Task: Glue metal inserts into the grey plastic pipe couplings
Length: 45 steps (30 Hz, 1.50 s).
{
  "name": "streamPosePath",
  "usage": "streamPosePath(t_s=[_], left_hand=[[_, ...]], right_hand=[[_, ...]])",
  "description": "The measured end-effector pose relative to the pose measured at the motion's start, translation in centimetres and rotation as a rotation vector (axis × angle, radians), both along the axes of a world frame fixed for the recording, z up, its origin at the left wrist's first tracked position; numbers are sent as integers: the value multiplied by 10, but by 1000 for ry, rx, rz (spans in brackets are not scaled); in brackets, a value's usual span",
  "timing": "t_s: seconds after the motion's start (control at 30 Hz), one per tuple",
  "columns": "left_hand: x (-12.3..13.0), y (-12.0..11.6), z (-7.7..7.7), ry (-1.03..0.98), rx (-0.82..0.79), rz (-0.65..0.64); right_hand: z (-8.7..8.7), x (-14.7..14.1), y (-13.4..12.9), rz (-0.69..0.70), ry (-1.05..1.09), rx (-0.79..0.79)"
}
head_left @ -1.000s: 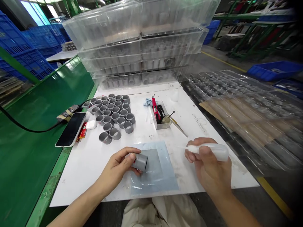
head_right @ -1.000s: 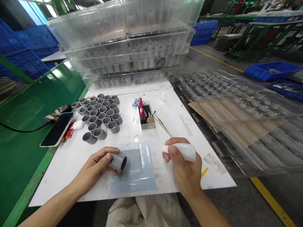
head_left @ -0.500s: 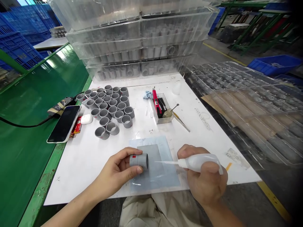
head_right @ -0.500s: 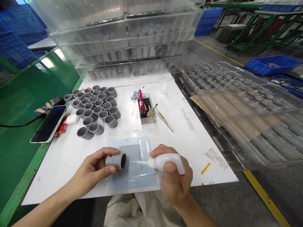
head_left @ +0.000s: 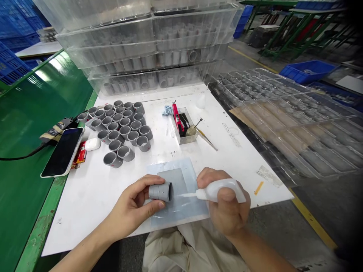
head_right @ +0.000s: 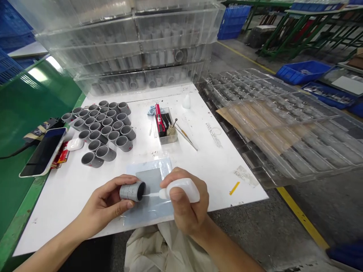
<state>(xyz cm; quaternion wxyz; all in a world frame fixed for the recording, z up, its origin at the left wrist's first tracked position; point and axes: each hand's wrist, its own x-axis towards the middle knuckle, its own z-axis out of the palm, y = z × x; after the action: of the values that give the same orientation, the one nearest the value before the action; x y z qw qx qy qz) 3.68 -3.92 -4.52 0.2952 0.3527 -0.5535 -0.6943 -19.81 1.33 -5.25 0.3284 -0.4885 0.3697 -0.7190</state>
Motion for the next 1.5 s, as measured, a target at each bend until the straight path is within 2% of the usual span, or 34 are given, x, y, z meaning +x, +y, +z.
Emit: streamPosePath(t_s=[0.17, 0.3, 0.43, 0.57, 0.7, 0.93, 1.17, 1.3, 1.5], left_hand=[[1, -2, 1, -27, 29, 0], [3, 0, 6, -95, 100, 18], [4, -2, 8, -158, 82, 55], [3, -5, 4, -111, 69, 21], [0, -3, 1, -38, 57, 41], [-2, 2, 13, -174, 205, 85], [-3, 3, 17, -200, 193, 83], [-4, 3, 19, -200, 206, 79], [0, 0, 10, -136, 150, 29]], right_hand=[[4, 0, -8, -34, 1, 13], [6, -1, -14, -61, 80, -50], [2, 1, -15, -60, 127, -103], [-3, 3, -14, -100, 128, -136], [-3, 3, -12, -117, 168, -140], [-4, 6, -12, -151, 178, -166], [-5, 5, -9, -120, 155, -58], [-7, 6, -8, -158, 155, -71], [-10, 6, -8, -185, 124, -32]])
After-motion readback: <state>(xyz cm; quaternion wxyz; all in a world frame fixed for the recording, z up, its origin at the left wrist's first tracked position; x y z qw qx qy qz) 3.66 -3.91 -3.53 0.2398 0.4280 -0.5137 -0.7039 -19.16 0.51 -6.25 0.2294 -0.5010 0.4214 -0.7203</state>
